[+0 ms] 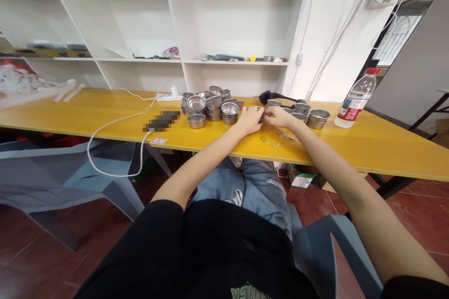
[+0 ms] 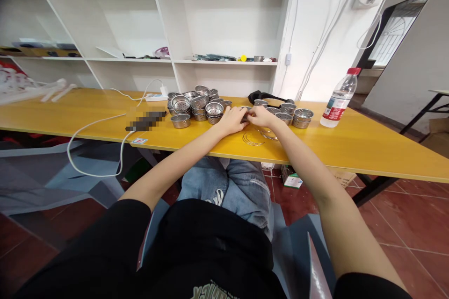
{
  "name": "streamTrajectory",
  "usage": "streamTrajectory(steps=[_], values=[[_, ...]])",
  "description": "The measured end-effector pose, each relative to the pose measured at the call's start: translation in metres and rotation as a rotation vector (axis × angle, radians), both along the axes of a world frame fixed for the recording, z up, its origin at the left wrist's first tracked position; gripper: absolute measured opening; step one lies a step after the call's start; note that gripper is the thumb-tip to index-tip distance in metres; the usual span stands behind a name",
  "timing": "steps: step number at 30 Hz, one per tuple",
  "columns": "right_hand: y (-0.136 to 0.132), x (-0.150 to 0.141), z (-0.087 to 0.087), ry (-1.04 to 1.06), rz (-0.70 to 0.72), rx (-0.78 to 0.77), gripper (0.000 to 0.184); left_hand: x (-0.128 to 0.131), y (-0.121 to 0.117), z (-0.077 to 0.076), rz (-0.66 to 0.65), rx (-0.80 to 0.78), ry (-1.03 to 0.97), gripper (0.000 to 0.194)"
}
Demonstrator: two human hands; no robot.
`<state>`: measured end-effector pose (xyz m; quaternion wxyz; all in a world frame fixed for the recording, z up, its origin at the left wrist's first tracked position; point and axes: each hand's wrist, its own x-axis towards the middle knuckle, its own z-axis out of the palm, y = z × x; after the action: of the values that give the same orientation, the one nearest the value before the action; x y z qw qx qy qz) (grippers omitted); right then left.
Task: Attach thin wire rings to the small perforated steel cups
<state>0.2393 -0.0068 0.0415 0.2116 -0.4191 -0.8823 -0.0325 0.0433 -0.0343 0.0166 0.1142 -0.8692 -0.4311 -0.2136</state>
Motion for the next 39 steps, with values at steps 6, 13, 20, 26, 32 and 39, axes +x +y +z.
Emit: streamTrajectory(steps=[6,13,20,26,32,39], values=[[-0.003,0.0,0.001,0.04,0.073,-0.026,0.025,-0.002,-0.006,0.002,0.046,-0.016,0.035,0.041],[0.001,0.0,-0.001,0.071,0.088,-0.035,0.028,-0.002,-0.007,0.004,0.037,-0.051,0.06,0.044],[0.006,0.0,-0.004,0.086,0.074,-0.006,0.019,-0.002,-0.01,0.008,0.02,-0.089,0.054,0.042],[0.008,-0.001,-0.005,0.077,0.077,-0.009,0.016,-0.001,-0.007,0.006,0.016,-0.096,0.039,0.042],[0.008,-0.001,-0.01,0.134,-0.007,0.018,0.031,-0.002,-0.006,0.005,0.008,-0.111,0.031,0.048],[0.009,-0.003,-0.013,0.167,-0.007,0.007,0.06,-0.002,-0.007,0.007,0.018,-0.133,0.036,0.048]])
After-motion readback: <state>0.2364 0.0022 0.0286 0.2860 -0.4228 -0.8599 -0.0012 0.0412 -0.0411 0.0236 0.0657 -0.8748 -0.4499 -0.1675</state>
